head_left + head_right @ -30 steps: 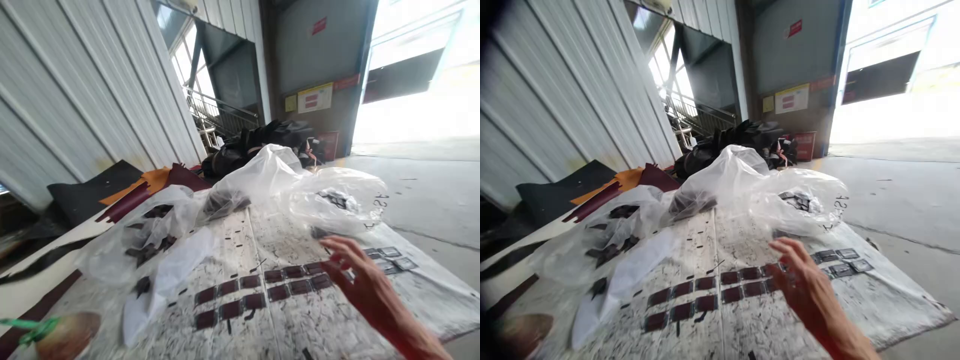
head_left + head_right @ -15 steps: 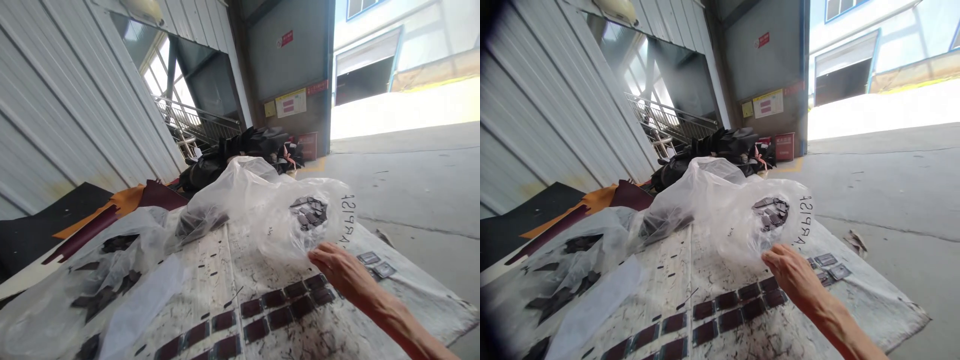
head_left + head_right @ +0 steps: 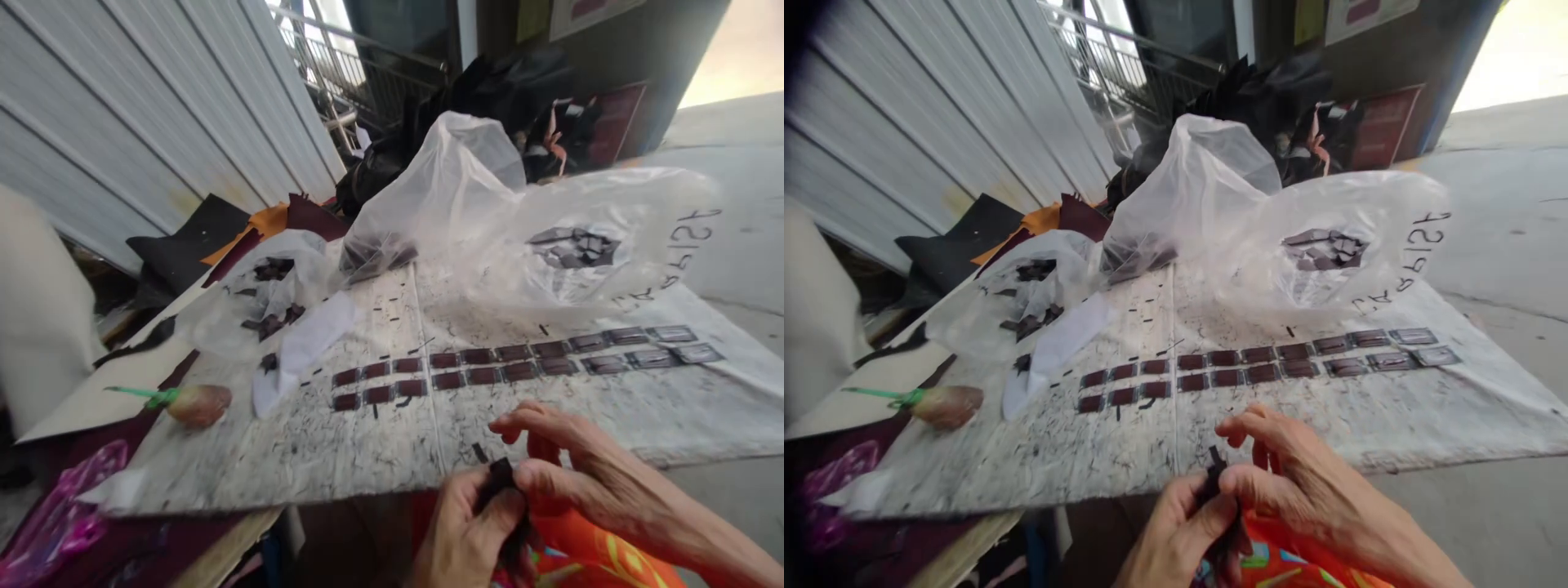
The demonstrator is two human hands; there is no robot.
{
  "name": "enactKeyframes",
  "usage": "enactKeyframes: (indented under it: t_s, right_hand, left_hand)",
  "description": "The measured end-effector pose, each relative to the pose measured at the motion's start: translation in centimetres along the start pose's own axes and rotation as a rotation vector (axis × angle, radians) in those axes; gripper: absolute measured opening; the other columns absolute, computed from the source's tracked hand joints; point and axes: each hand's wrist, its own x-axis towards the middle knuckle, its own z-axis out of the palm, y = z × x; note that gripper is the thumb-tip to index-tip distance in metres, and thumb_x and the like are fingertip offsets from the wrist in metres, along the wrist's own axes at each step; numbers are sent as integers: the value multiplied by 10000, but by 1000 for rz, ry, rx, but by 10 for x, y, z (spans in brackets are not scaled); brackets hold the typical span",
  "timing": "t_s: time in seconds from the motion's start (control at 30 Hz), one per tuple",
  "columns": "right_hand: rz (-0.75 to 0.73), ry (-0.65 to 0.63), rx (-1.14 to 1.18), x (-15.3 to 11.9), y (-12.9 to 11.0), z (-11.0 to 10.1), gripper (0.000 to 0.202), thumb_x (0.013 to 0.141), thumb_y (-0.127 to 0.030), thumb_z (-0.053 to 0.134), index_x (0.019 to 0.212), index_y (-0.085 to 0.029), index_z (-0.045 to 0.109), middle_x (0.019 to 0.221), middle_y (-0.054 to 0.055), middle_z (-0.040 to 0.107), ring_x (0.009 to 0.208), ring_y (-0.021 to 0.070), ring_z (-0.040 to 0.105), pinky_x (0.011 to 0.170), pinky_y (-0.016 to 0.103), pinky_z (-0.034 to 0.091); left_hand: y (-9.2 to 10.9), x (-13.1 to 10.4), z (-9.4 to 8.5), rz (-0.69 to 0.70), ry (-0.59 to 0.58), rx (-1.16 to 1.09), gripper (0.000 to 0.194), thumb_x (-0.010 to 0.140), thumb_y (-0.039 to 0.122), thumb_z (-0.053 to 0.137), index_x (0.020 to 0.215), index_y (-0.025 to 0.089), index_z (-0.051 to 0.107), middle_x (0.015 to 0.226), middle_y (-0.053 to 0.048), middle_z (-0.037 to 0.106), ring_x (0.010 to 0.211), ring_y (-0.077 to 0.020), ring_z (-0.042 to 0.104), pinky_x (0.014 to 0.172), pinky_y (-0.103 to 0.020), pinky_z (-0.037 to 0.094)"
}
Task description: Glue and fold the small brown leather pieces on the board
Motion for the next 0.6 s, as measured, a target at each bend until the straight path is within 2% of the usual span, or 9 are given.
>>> enactKeyframes:
  t_s: [0.03,0.1,0.2,0.3,0.4,0.53,0.6]
  right_hand:
    - [16,-58,45,-1,-2,5,225,865,-406,579,1019,-295,700,897,13,684,733,163,623,600,249,482]
    - [39,-125,94,0,-2,12,167,859,-355,574,854,-264,714,784,4,664,684,147,586,605,249,453]
    - [138,-133,253,3,5,17,181,838,-321,598,706,-213,657,624,-18,571,583,109,483,530,225,364]
    - [262,-99,506,5,16,21,224,797,-366,664,682,-191,584,538,-49,486,506,79,394,469,209,291]
    - [305,-81,608,5,26,22,326,766,-471,695,701,-194,535,526,-55,481,482,75,397,457,209,297]
    - [339,-79,714,-1,38,19,376,761,-526,715,875,-184,609,590,-46,528,512,76,432,487,214,325]
    - [339,-73,747,-4,42,17,352,758,-493,741,824,-165,634,593,-35,538,533,73,440,505,215,326]
  left_hand:
    - [-1,2,-1,-11,-26,46,438,837,550,647,906,118,651,599,39,566,459,-59,482,457,-195,373]
    - [-2,4,-2,-16,-58,85,475,796,590,665,848,118,657,555,37,555,431,-54,470,424,-182,344]
    - [-3,8,-3,3,-87,79,466,791,576,670,846,114,676,578,11,594,426,-62,496,407,-174,368]
    - [-5,17,-4,54,-121,60,486,779,586,668,913,119,670,677,-14,640,476,-82,556,409,-175,420]
    - [-6,28,-5,72,-127,43,490,764,589,676,922,125,647,694,-8,633,495,-87,574,410,-172,443]
    - [-3,35,-5,51,-124,92,433,782,560,675,855,136,623,622,10,600,479,-88,566,398,-162,439]
    - [0,36,-3,43,-121,127,391,784,521,692,809,137,618,602,14,594,453,-82,552,381,-156,418]
